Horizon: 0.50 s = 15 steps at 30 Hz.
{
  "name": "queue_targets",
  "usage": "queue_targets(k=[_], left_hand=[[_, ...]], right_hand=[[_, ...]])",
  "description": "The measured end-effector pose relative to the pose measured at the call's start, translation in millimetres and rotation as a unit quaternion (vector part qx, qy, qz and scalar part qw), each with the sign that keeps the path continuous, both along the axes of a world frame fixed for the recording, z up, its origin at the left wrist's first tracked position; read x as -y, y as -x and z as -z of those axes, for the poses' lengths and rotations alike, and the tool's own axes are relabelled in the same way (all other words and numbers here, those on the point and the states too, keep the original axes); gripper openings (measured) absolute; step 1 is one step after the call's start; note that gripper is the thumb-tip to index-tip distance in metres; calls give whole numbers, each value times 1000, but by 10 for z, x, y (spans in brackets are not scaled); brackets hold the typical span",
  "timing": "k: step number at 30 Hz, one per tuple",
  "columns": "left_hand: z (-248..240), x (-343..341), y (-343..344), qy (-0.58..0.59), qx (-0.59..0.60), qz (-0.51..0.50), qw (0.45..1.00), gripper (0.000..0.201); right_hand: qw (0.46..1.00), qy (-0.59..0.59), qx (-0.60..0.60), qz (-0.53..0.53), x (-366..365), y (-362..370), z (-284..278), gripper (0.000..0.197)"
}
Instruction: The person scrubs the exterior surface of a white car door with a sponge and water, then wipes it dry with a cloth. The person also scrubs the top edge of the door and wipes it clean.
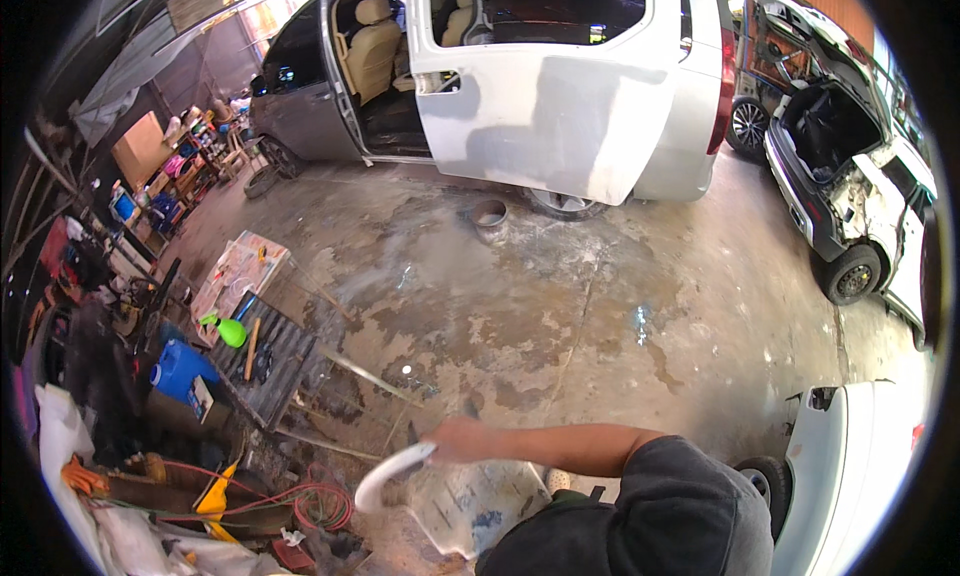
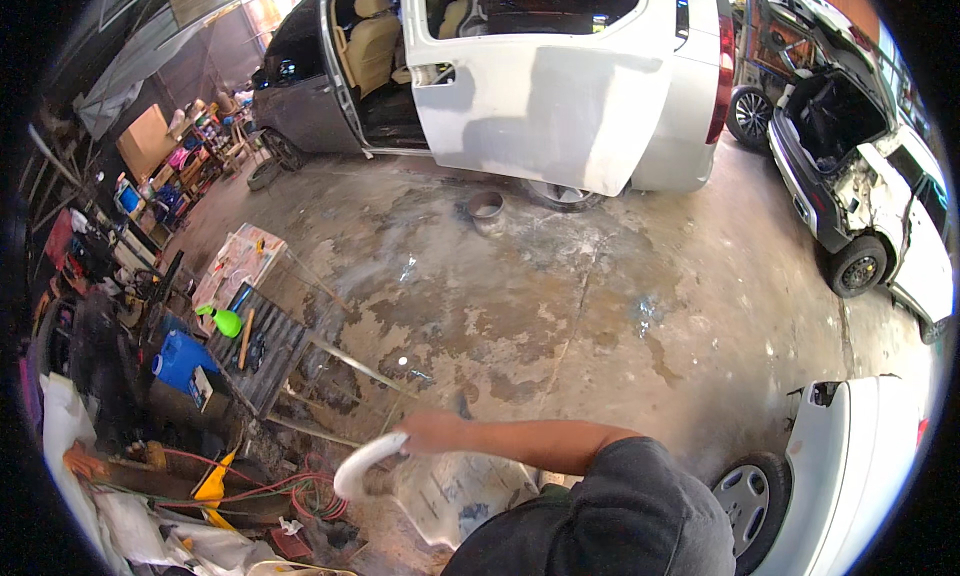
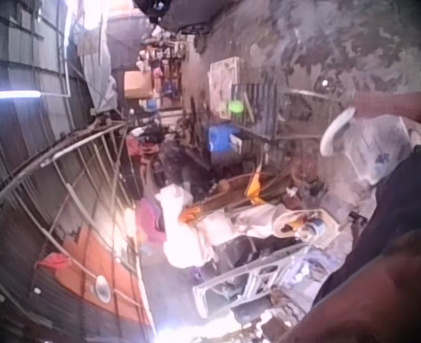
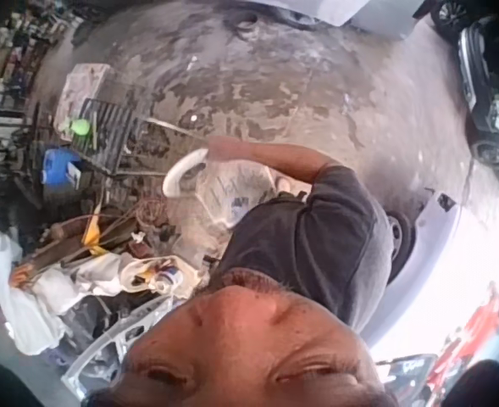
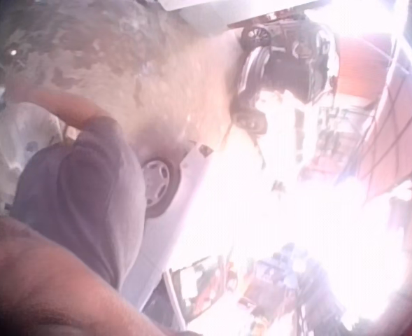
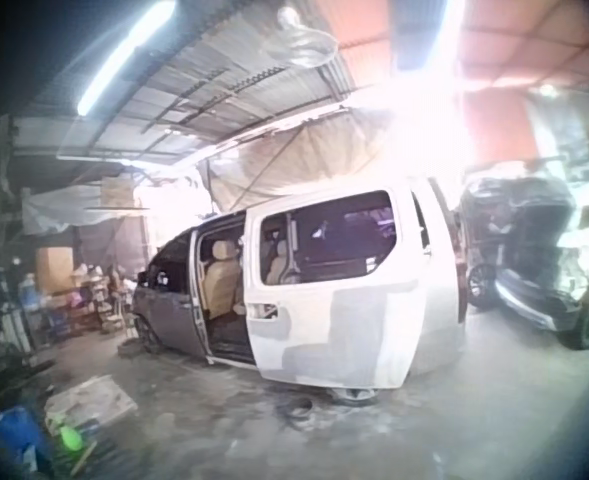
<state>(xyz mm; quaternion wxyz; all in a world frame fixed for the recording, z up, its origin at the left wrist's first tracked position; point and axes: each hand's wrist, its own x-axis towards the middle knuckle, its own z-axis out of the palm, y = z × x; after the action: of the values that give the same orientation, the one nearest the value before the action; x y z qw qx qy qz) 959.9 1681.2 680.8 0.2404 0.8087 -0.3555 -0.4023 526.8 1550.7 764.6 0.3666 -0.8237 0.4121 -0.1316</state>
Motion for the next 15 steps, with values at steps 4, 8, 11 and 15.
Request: queue_targets(k=[4, 8, 11, 15], left_hand=[[91, 248, 291, -36, 9, 29, 999, 46], [283, 550, 600, -100, 15, 61, 993, 43], [545, 816, 868, -160, 11, 100, 982, 41], [844, 984, 1057, -256, 14, 140, 957, 39]], right_hand=[[983, -17, -8, 181, 689, 872, -26, 39], [923, 25, -3, 383, 1423, 1890, 221, 41], [848, 50, -6, 528, 2025, 2832, 709, 42], [739, 65, 30, 670, 2638, 3744, 1326, 46]])
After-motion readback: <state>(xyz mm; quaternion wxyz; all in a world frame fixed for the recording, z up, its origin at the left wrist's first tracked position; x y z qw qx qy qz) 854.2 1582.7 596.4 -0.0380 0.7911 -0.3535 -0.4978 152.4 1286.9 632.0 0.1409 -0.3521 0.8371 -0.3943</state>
